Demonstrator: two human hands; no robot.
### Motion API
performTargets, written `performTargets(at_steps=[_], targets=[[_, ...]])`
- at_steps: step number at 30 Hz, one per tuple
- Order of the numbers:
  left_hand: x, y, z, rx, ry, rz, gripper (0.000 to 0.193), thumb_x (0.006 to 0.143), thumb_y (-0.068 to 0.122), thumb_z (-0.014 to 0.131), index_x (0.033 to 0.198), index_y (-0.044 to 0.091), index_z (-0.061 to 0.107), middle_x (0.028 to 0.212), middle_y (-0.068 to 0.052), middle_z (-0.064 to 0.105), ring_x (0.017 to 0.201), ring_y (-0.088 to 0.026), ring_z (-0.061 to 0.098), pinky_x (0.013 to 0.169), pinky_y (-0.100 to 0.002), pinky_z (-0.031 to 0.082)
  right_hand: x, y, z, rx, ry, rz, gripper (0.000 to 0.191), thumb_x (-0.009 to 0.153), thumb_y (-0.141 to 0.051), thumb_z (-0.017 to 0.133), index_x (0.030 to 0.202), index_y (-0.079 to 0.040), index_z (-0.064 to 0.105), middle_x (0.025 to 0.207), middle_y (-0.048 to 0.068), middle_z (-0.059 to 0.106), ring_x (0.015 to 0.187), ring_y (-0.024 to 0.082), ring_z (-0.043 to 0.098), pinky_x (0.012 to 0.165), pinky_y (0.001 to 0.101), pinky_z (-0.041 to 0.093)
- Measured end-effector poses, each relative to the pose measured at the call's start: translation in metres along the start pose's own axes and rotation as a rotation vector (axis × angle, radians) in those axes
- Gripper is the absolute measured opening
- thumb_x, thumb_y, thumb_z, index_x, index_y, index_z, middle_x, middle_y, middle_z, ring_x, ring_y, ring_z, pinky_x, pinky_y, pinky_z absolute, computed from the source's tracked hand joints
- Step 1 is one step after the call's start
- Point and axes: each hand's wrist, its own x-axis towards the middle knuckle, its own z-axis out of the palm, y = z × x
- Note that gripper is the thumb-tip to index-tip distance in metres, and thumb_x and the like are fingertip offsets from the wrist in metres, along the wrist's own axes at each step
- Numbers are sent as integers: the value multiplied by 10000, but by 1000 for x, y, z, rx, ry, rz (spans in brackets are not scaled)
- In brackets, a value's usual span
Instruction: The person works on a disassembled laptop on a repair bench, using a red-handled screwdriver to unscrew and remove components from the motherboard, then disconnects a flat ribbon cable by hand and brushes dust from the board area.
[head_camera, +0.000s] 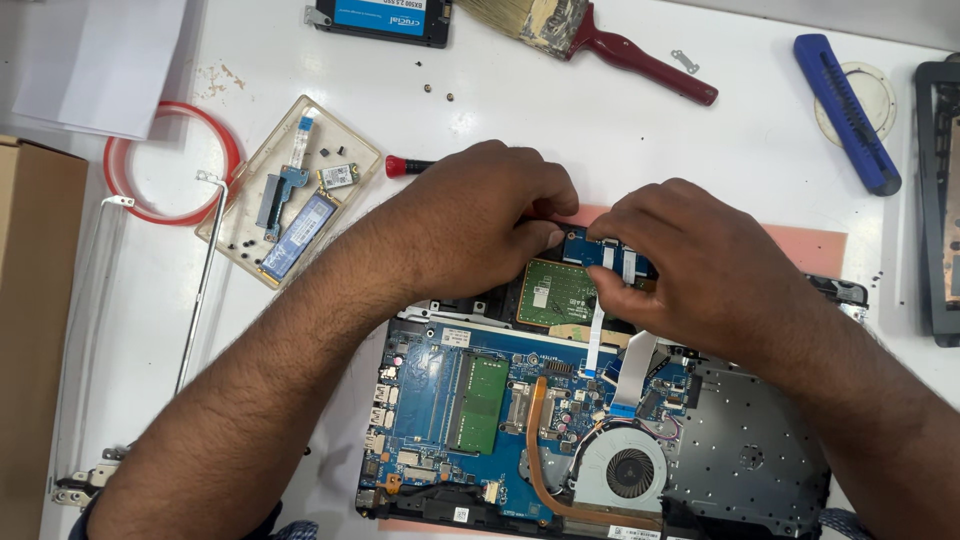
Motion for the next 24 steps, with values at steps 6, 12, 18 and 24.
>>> performTargets(at_steps=[6, 12, 18, 24], targets=[[1, 0, 3, 18, 17, 46, 198, 906, 259, 740, 1061, 138, 712, 990, -52, 694, 1010, -187, 642, 891, -392, 548, 3, -6, -9, 118, -122, 236, 425, 785, -319, 813, 1100, -90, 643, 928, 78, 605, 860, 215, 604, 697, 384, 537], [0, 5, 4, 71, -21, 30, 213, 874, 269, 767, 1049, 164, 705, 985, -30, 655, 1012, -180, 605, 902, -393, 524, 4, -9, -18, 118, -189, 320, 387, 820, -322, 824, 1095, -113, 652, 958, 87, 606, 894, 211, 615, 740, 378, 546], [1, 9, 10, 170, 43, 142, 278, 834, 271, 792, 1088, 174, 730, 994, -36, 659, 1015, -193, 609, 895, -445, 507, -3, -3, -30, 232, -291, 465, 392, 837, -291, 769, 1181, -128, 674, 1131, 46, 667, 1005, 173, 690, 838, 338, 613], [6, 5, 7, 252, 11, 212, 210, 862, 276, 764, 1026, 147, 745, 915, -32, 662, 959, -187, 633, 830, -416, 557, -12, 6, -32, 162, -294, 389, 427, 855, -287, 750, 1247, -138, 670, 1205, 59, 660, 1073, 199, 674, 882, 374, 578]])
